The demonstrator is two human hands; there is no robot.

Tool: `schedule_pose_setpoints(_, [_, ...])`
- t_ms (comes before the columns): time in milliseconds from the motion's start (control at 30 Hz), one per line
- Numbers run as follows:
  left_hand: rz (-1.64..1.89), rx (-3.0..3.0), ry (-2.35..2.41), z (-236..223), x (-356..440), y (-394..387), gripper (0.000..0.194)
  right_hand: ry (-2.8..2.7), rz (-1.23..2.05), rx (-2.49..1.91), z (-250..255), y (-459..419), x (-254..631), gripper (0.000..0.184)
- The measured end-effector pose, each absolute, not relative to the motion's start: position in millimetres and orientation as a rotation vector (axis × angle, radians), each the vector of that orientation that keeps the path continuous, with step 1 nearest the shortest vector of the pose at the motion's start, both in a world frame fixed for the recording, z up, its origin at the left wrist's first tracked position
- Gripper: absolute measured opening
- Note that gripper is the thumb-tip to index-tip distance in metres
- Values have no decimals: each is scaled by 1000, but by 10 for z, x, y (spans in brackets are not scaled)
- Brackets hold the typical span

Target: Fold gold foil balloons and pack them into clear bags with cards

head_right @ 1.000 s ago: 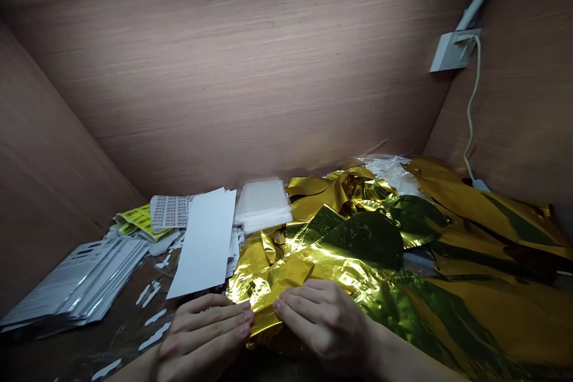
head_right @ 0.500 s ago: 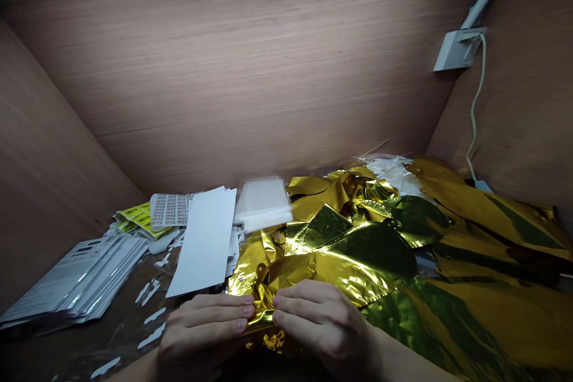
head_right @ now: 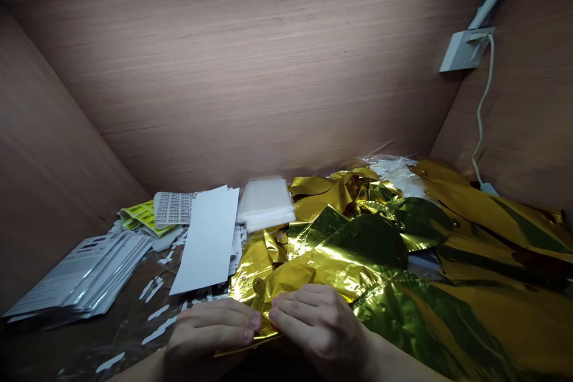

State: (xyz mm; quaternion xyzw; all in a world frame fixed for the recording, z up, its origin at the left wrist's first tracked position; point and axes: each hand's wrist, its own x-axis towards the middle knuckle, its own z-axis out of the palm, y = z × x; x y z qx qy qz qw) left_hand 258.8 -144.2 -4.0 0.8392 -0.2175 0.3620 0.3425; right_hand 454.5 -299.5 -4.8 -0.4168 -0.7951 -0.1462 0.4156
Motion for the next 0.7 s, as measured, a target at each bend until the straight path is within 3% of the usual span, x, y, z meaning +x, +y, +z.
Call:
schedule_pose_setpoints(300, [781, 2188, -636, -70, 2625, -1400, 55, -2064, -249, -1030, -80, -2987, 4523, 19])
schedule_pose_setpoints(500, [819, 2225, -697, -76, 2549, -1357, 41, -2135, -545, -1185, -32, -2988, 4624, 24])
schedule_pose_setpoints(700, [946, 2327, -861, -67, 2525, -1317, 39, -2037, -767, -1573, 87, -3108, 5291, 22])
